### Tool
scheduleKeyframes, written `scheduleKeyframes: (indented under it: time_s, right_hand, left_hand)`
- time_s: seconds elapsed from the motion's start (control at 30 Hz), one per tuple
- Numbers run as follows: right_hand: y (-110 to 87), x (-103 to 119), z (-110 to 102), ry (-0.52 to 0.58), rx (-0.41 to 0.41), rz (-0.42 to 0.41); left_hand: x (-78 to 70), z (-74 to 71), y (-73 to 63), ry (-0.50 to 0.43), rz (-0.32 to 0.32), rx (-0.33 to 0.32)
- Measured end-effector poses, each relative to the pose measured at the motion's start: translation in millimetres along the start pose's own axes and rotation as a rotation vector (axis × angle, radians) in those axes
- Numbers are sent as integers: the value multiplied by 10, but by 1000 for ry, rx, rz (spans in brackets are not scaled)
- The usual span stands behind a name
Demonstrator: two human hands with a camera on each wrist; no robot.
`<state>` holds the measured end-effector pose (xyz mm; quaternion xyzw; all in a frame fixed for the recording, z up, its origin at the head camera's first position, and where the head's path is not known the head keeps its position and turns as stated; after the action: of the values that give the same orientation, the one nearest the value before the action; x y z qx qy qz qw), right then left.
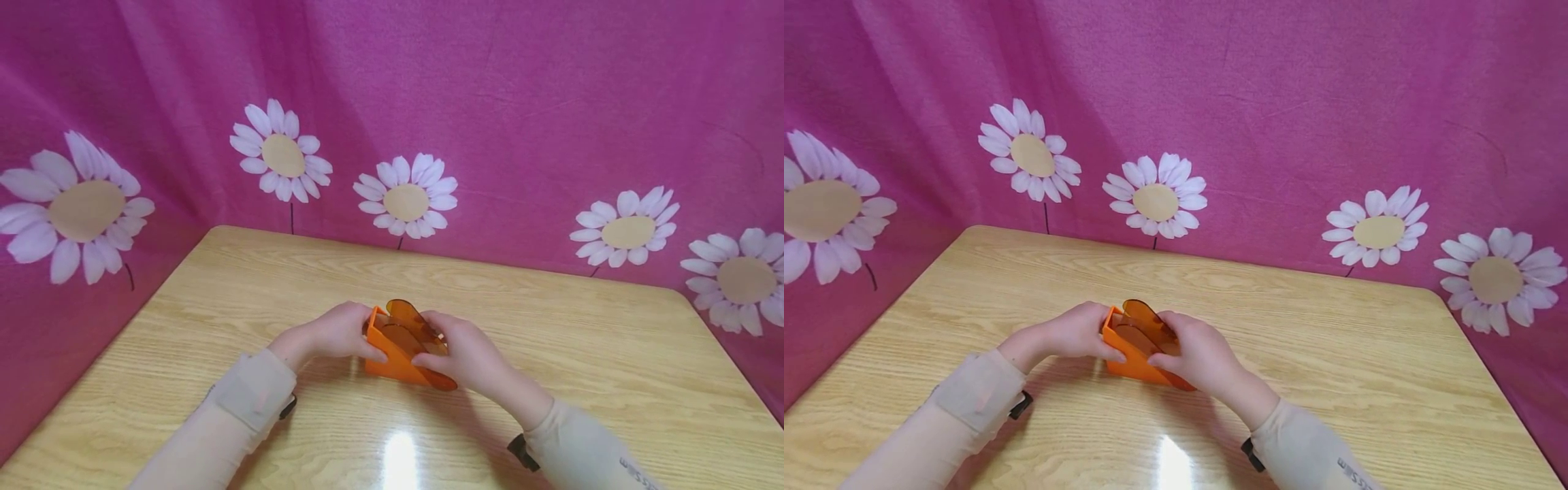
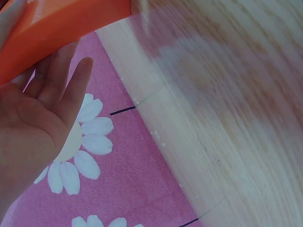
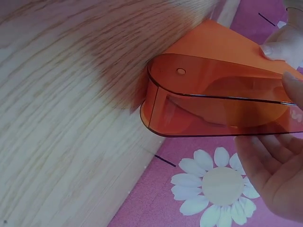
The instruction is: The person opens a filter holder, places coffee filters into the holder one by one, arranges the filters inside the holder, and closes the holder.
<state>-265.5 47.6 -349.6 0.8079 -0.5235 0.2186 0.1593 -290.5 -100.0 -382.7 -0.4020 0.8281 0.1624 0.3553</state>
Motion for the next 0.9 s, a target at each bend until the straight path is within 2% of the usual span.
scheduleKeyframes:
  time_s: [0.27,0.4,0.67,0.9]
  right_hand:
    - [12,16,34,-12,0,-1]
    - [25,19,80,-47,9,13]
    - [38,40,128,-121,-20,-1]
    - [59,-11,123,-126,-15,32]
  left_hand:
    - [1,8,-2,-21,-9,3]
    - [-4,13,-2,-35,8,3]
    - [10,9,-13,-27,2,-6]
    - [14,24,35,-38,9,-13]
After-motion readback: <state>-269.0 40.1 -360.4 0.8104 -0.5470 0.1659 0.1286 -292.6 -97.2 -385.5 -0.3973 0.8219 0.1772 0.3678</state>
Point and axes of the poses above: each hand's wrist, its own y-axis towards the middle knuckle, its own z-axis out of the palm, x = y × z, the point moved 7 cm from there along y, towards the middle knuckle, and after that the axes turned 10 degrees about z, right-handed, at the moved point
